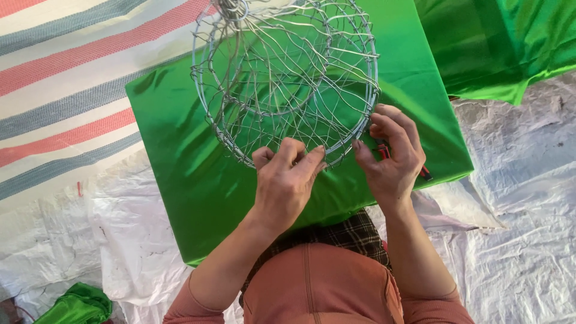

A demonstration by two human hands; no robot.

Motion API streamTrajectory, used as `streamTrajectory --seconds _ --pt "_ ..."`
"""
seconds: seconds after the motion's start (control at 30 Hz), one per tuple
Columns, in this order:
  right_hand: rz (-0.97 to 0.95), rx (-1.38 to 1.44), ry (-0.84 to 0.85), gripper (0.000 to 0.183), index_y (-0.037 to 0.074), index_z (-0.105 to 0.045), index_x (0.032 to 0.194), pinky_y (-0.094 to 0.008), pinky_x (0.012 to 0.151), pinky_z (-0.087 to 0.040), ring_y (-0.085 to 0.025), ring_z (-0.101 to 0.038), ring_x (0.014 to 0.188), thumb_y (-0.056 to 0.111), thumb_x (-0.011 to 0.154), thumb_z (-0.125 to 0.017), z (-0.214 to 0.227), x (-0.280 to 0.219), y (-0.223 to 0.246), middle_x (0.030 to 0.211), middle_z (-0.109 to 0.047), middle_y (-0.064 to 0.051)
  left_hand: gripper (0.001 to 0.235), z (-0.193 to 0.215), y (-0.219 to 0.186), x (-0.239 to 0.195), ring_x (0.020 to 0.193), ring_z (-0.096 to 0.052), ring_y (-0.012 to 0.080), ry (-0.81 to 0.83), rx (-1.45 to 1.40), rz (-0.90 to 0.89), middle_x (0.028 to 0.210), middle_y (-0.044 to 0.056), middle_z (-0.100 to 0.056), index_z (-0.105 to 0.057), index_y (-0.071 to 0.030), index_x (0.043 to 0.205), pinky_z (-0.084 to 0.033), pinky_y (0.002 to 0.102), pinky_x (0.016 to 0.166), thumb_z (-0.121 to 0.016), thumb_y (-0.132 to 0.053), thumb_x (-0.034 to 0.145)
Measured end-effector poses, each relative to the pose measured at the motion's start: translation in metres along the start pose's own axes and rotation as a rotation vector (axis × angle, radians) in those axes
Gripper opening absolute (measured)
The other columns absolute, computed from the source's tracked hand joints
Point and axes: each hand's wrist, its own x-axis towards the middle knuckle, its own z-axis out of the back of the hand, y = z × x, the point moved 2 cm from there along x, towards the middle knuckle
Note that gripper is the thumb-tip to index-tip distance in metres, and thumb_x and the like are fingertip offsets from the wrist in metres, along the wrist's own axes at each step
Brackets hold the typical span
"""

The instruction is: The person uses pliers to bend and secure wire segments on a spherical wire basket frame. They repeatedly adjust the wire mesh and trim excess wire while working on a green-covered surface.

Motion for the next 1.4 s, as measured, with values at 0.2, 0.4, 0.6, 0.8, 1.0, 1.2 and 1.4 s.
streamTrajectory --seconds 0.2,0.4,0.6,0.8,1.0,1.2,1.4 --pt "-0.021 0.038 0.002 0.037 -0.009 -0.068 0.122 -0.04 0.08 -0.062 -0.028 -0.066 0.089 0.007 0.092 -0.083 -0.002 0.002 -0.002 0.123 -0.064 -0.025 0.016 -0.005 0.001 -0.004 0.061 -0.049 0.0119 0.007 0.007 0.004 0.088 -0.003 -0.046 -0.077 -0.013 0.106 -0.029 0.033 0.078 -0.077 -0.023 0.094" --pt "0.126 -0.059 -0.106 0.045 -0.004 -0.065 0.122 -0.046 0.092 -0.058 -0.036 -0.06 0.111 0.031 0.097 -0.078 -0.006 -0.027 0.003 0.135 -0.054 -0.025 0.017 0.047 -0.023 0.008 0.091 -0.067 0.0337 -0.068 0.105 -0.054 0.12 0.022 -0.066 -0.077 -0.006 0.113 -0.05 0.047 0.081 -0.071 -0.01 0.097" --pt "0.156 -0.09 -0.043 0.028 0.002 -0.059 0.122 -0.044 0.102 -0.054 -0.035 -0.051 0.125 0.015 0.101 -0.069 -0.006 -0.041 0.025 0.14 -0.046 -0.022 0.025 0.092 0.01 -0.013 0.12 -0.061 0.0335 -0.204 0.123 0.186 0.133 0.02 -0.059 -0.068 -0.014 0.126 -0.056 0.045 0.099 -0.062 -0.027 0.106" --pt "0.233 -0.176 0.068 0.022 0.008 -0.063 0.12 -0.047 0.097 -0.054 -0.037 -0.049 0.133 0.009 0.101 -0.075 -0.011 -0.048 0.039 0.143 -0.04 -0.021 0.036 0.062 0.037 -0.058 0.136 -0.044 0.0345 -0.129 0.034 0.361 0.147 0.019 -0.046 -0.063 -0.019 0.136 -0.046 0.048 0.113 -0.067 -0.033 0.103" --pt "0.314 -0.288 0.136 0.023 0.011 -0.069 0.126 -0.044 0.098 -0.047 -0.035 -0.043 0.128 0.019 0.104 -0.072 -0.02 -0.027 0.068 0.147 -0.044 -0.022 0.039 0.053 0.037 -0.069 0.136 -0.044 0.0386 -0.086 -0.03 0.362 0.146 0.021 -0.046 -0.062 -0.014 0.137 -0.046 0.052 0.113 -0.067 -0.03 0.102" --pt "0.372 -0.431 0.266 0.022 0.009 -0.075 0.116 -0.05 0.108 -0.039 -0.04 -0.048 0.126 0.027 0.104 -0.072 -0.026 0.012 0.098 0.142 -0.051 -0.021 0.037 0.055 0.032 -0.062 0.135 -0.045 0.0404 -0.078 -0.058 0.341 0.147 0.021 -0.047 -0.062 -0.014 0.136 -0.044 0.051 0.114 -0.07 -0.023 0.101" --pt "0.311 -0.17 0.072 0.024 -0.007 -0.064 0.118 -0.044 0.091 -0.059 -0.037 -0.049 0.13 0.01 0.102 -0.069 -0.009 -0.001 0.063 0.134 -0.046 -0.024 0.043 0.048 0.048 -0.085 0.139 -0.046 0.0328 -0.203 -0.143 0.462 0.15 0.014 -0.047 -0.055 -0.019 0.144 -0.042 0.048 0.115 -0.065 -0.032 0.104"
